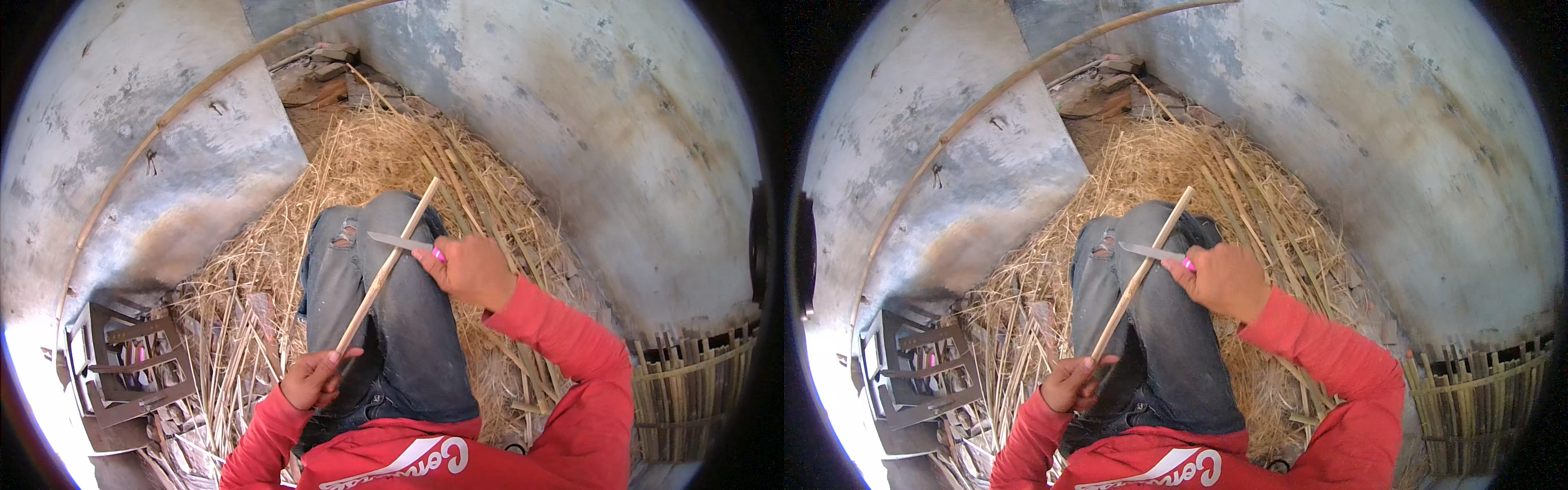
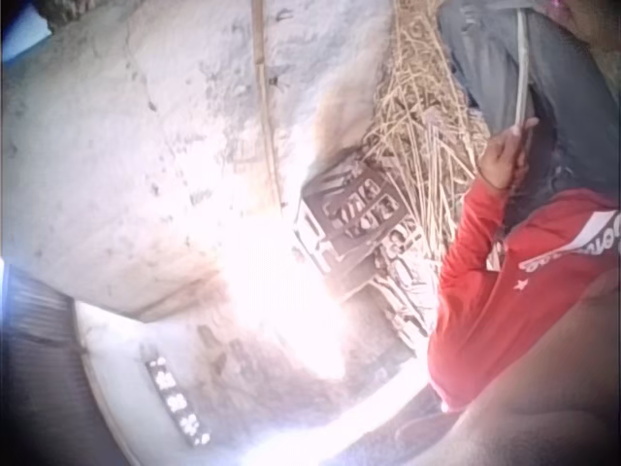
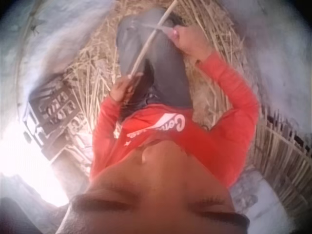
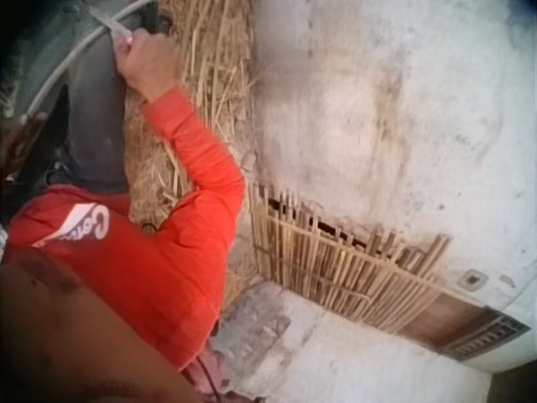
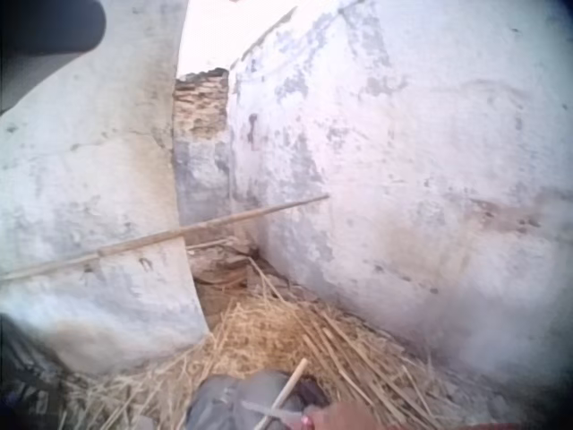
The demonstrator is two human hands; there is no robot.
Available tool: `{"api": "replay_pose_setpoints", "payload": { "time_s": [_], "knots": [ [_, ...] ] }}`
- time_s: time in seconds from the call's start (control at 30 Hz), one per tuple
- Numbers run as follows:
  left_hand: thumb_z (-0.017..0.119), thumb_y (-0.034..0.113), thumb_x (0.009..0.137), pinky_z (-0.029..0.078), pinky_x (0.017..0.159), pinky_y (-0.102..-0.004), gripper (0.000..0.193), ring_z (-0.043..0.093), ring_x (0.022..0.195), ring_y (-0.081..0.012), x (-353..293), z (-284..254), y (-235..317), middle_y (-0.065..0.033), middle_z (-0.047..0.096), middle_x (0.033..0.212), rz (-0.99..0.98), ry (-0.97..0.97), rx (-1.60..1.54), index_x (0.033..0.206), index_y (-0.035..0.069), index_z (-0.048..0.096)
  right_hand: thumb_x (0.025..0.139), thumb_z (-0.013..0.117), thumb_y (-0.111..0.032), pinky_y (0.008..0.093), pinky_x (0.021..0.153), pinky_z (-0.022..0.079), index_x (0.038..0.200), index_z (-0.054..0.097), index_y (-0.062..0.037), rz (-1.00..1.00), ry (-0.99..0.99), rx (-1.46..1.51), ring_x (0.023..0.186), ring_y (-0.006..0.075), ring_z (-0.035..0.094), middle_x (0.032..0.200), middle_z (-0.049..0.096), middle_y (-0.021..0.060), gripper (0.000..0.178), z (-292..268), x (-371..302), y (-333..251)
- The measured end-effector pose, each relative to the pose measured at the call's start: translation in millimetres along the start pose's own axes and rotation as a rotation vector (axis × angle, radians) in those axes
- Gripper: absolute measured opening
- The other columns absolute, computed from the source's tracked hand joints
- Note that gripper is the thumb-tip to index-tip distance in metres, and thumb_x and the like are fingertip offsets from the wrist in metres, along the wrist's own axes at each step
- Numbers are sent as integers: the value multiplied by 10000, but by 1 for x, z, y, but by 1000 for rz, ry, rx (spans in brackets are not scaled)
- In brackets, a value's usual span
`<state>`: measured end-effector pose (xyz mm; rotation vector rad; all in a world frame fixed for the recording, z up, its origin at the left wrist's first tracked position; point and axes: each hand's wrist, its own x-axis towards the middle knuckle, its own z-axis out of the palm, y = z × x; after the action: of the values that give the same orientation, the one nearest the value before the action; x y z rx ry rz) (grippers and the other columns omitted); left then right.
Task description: The person shaves a bamboo stick using a knife, smoothing the surface and edges of the wood while sitting on the floor.
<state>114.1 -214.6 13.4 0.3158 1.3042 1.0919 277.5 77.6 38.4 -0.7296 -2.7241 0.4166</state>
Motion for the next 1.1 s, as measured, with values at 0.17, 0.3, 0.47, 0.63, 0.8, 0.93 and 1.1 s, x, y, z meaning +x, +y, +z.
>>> {"api": "replay_pose_setpoints", "payload": {
  "time_s": [0.17,0.3,0.47,0.63,0.8,0.93,1.1],
  "knots": [
    [447,385,1091,251,398,-245,485,333,402,-66,-2,9,6,39,372,553,64,44,88,1381,21,583,993,484,-583,507,507,519,754,700,-63,15,99,-165,569,399,660,608,642,190,611,-12,20,31],
    [451,369,1093,246,396,-251,465,315,393,-69,-3,9,4,38,372,547,121,47,119,1376,27,588,1002,469,-576,508,515,532,751,697,-54,102,177,-309,573,383,670,603,643,183,622,-29,41,61],
    [444,363,1097,237,401,-255,460,301,394,-66,7,20,15,39,357,538,115,54,59,1373,26,590,1008,446,-582,513,517,528,753,699,-50,78,182,-353,560,383,665,586,632,184,642,-36,53,65],
    [439,367,1098,233,406,-255,466,285,400,-64,9,14,6,40,350,536,157,62,105,1373,23,589,1007,396,-623,502,532,528,790,726,-82,-50,10,-251,578,381,667,628,648,171,670,-19,24,17],
    [443,380,1094,232,405,-253,486,292,400,-64,6,14,6,42,355,535,133,59,108,1370,8,588,1024,404,-580,516,564,509,790,705,-53,202,137,-219,589,416,639,624,630,198,650,-48,54,81],
    [441,400,1089,224,405,-251,513,301,403,-64,3,7,2,43,361,541,181,86,201,1379,-3,574,1036,456,-514,520,570,451,726,645,-19,235,216,-157,580,431,592,628,601,225,614,-50,54,102],
    [437,408,1090,228,407,-247,523,319,408,-63,5,9,-4,46,354,533,134,91,163,1371,-11,577,1039,493,-462,504,581,466,846,668,11,147,223,106,606,407,615,643,606,204,540,-40,36,52]
  ]
}}
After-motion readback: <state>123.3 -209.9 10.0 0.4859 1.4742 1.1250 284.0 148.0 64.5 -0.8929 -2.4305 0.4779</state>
